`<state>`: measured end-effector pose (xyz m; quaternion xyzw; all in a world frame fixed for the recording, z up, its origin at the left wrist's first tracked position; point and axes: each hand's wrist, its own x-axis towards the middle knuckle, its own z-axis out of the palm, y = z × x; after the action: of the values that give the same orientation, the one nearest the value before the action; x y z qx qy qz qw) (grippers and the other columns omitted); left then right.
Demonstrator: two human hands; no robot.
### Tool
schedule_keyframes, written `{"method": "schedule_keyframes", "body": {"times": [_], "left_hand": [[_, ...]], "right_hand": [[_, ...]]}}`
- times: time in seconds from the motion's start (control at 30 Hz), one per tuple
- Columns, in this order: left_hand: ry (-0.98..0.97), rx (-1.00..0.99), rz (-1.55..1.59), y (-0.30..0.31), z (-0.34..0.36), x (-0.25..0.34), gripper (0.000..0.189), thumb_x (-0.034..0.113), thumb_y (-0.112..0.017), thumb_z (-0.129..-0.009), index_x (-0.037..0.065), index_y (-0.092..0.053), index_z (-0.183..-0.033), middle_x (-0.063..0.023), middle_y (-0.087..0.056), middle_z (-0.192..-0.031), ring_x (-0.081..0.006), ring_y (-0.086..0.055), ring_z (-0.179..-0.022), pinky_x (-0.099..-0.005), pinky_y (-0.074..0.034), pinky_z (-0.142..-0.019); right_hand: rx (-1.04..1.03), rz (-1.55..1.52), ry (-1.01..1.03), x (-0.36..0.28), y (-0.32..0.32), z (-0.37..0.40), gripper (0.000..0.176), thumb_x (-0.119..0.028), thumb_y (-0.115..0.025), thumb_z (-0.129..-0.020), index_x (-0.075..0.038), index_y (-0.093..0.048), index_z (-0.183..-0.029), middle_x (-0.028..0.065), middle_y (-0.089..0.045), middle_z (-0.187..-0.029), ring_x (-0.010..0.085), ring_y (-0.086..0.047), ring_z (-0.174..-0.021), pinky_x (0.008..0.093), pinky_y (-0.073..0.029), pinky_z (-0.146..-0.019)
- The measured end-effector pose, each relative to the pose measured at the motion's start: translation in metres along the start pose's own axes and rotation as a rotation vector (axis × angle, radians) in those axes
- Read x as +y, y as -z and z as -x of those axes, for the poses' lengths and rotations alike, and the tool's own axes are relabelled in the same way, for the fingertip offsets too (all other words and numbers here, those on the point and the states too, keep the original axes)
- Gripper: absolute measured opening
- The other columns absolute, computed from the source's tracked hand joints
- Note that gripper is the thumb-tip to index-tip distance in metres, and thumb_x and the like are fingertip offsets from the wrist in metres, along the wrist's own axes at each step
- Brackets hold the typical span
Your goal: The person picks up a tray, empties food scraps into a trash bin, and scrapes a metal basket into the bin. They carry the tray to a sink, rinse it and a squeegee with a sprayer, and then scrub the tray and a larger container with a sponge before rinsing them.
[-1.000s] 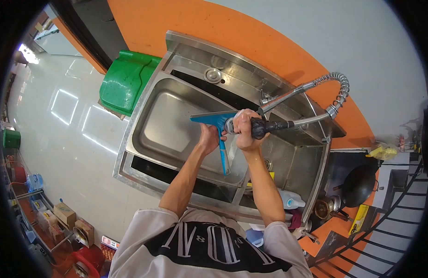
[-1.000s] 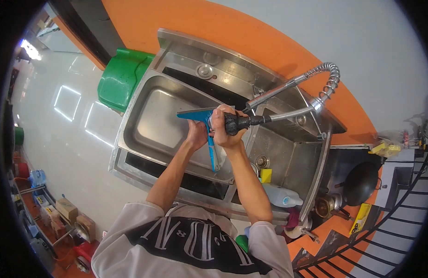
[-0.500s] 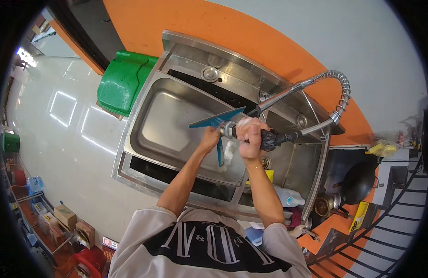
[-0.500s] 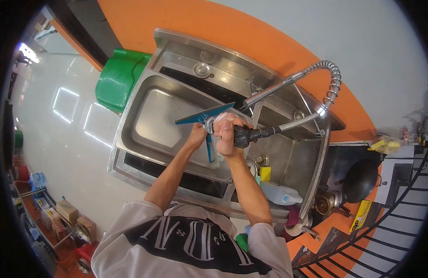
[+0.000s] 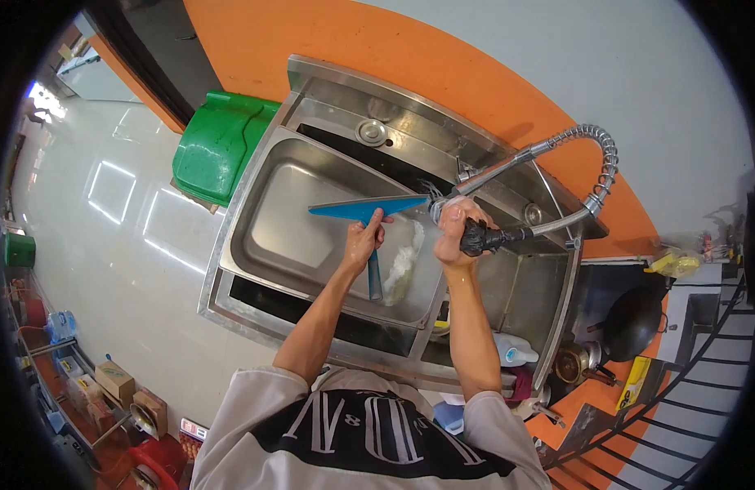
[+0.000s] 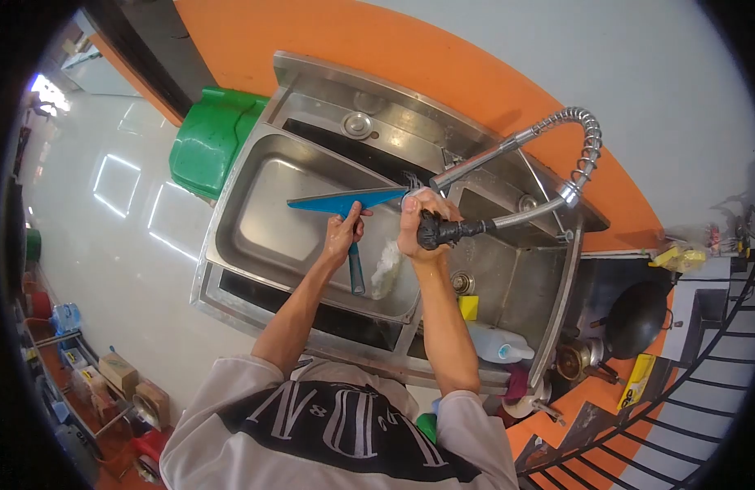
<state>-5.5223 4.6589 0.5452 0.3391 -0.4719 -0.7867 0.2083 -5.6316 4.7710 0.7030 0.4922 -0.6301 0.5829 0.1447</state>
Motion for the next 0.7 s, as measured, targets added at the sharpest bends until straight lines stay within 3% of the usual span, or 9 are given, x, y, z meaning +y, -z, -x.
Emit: {"method": "schedule_keyframes", "body": {"times": [0.07, 0.1, 0.17, 0.27, 0.33, 0.4, 0.43, 0.5, 0.7], "left_hand": [[0.025, -0.006, 0.008, 0.007, -0.002, -0.005, 0.051, 0.049, -0.054, -0.104, 0.002, -0.072, -0.096, 0.0032, -0.05, -0.059, -0.0079, -0.043, -0.051, -0.0242, -0.032, -0.049], [0.003, -0.023, 0.118, 0.009, -0.005, -0.01, 0.055, 0.054, -0.052, -0.103, 0.002, -0.071, -0.102, 0.0025, -0.053, -0.067, -0.0077, -0.046, -0.057, -0.0246, -0.034, -0.052], [-0.015, -0.042, 0.227, 0.008, -0.008, -0.016, 0.06, 0.058, -0.05, -0.102, 0.002, -0.069, -0.108, 0.0018, -0.055, -0.074, -0.0074, -0.049, -0.063, -0.0251, -0.036, -0.055], [-0.068, -0.002, 0.446, 0.001, -0.014, -0.018, 0.073, 0.07, -0.044, -0.097, 0.002, -0.062, -0.117, 0.0008, -0.052, -0.085, -0.0084, -0.049, -0.073, -0.0275, -0.04, -0.062], [-0.143, -0.127, 0.57, 0.008, -0.023, -0.017, 0.074, 0.074, -0.038, -0.094, 0.004, -0.055, -0.111, 0.0001, -0.046, -0.084, -0.0098, -0.046, -0.075, -0.0296, -0.042, -0.066], [-0.184, -0.105, 0.52, 0.009, -0.029, -0.011, 0.066, 0.074, -0.036, -0.094, 0.009, -0.049, -0.099, 0.0014, -0.039, -0.079, -0.0102, -0.041, -0.068, -0.0268, -0.039, -0.061], [-0.183, -0.074, 0.59, 0.011, -0.03, -0.008, 0.054, 0.064, -0.036, -0.101, 0.011, -0.048, -0.099, 0.0018, -0.039, -0.079, -0.0093, -0.038, -0.066, -0.025, -0.035, -0.058], [-0.171, -0.017, 0.657, 0.013, -0.033, 0.003, 0.03, 0.041, -0.036, -0.11, 0.014, -0.047, -0.101, 0.0035, -0.036, -0.074, -0.0069, -0.029, -0.058, -0.0227, -0.024, -0.049], [-0.1, -0.34, 0.886, 0.029, -0.031, 0.017, 0.037, 0.044, -0.035, -0.108, 0.012, -0.051, -0.095, 0.0057, -0.03, -0.059, -0.0065, -0.025, -0.05, -0.0234, -0.023, -0.047]], "right_hand": [[0.092, -0.474, -0.197, -0.008, -0.009, 0.007, 0.027, -0.018, -0.058, -0.096, -0.004, -0.055, -0.074, 0.0032, -0.053, -0.063, 0.0155, -0.054, -0.058, 0.032, -0.042, -0.055], [0.091, -0.474, -0.201, -0.012, -0.016, 0.014, 0.027, -0.018, -0.058, -0.096, -0.004, -0.055, -0.074, 0.0032, -0.053, -0.063, 0.0155, -0.054, -0.058, 0.032, -0.042, -0.055], [0.1, -0.823, -0.405, -0.02, -0.027, 0.032, 0.034, -0.022, -0.057, -0.098, -0.007, -0.046, -0.069, 0.0048, -0.047, -0.061, 0.015, -0.046, -0.053, 0.0319, -0.038, -0.054], [-0.061, -0.829, -0.413, -0.024, -0.024, 0.045, 0.027, -0.012, -0.06, -0.094, -0.003, -0.055, -0.069, 0.0048, -0.054, -0.059, 0.0146, -0.049, -0.05, 0.0314, -0.039, -0.049], [-0.162, -0.677, -0.4, -0.014, -0.011, 0.053, 0.026, -0.009, -0.06, -0.093, -0.003, -0.053, -0.068, 0.0052, -0.051, -0.06, 0.0133, -0.048, -0.051, 0.0315, -0.038, -0.049], [-0.238, -0.471, -0.43, -0.014, -0.002, 0.055, 0.028, -0.007, -0.059, -0.093, -0.003, -0.049, -0.068, 0.0047, -0.049, -0.061, 0.0123, -0.047, -0.051, 0.0311, -0.037, -0.05], [-0.239, -0.468, -0.431, -0.015, 0.001, 0.055, 0.028, -0.007, -0.059, -0.093, -0.003, -0.049, -0.068, 0.0047, -0.049, -0.061, 0.0123, -0.047, -0.051, 0.0311, -0.037, -0.05], [-0.082, -0.805, -0.618, -0.016, 0.004, 0.055, 0.028, -0.008, -0.059, -0.094, -0.005, -0.048, -0.069, 0.0036, -0.048, -0.061, 0.0122, -0.047, -0.052, 0.0303, -0.037, -0.05], [0.06, -0.897, -0.589, -0.001, -0.005, 0.069, 0.023, -0.008, -0.06, -0.097, -0.005, -0.05, -0.077, 0.0034, -0.049, -0.065, 0.0119, -0.047, -0.054, 0.0291, -0.039, -0.053]]}}
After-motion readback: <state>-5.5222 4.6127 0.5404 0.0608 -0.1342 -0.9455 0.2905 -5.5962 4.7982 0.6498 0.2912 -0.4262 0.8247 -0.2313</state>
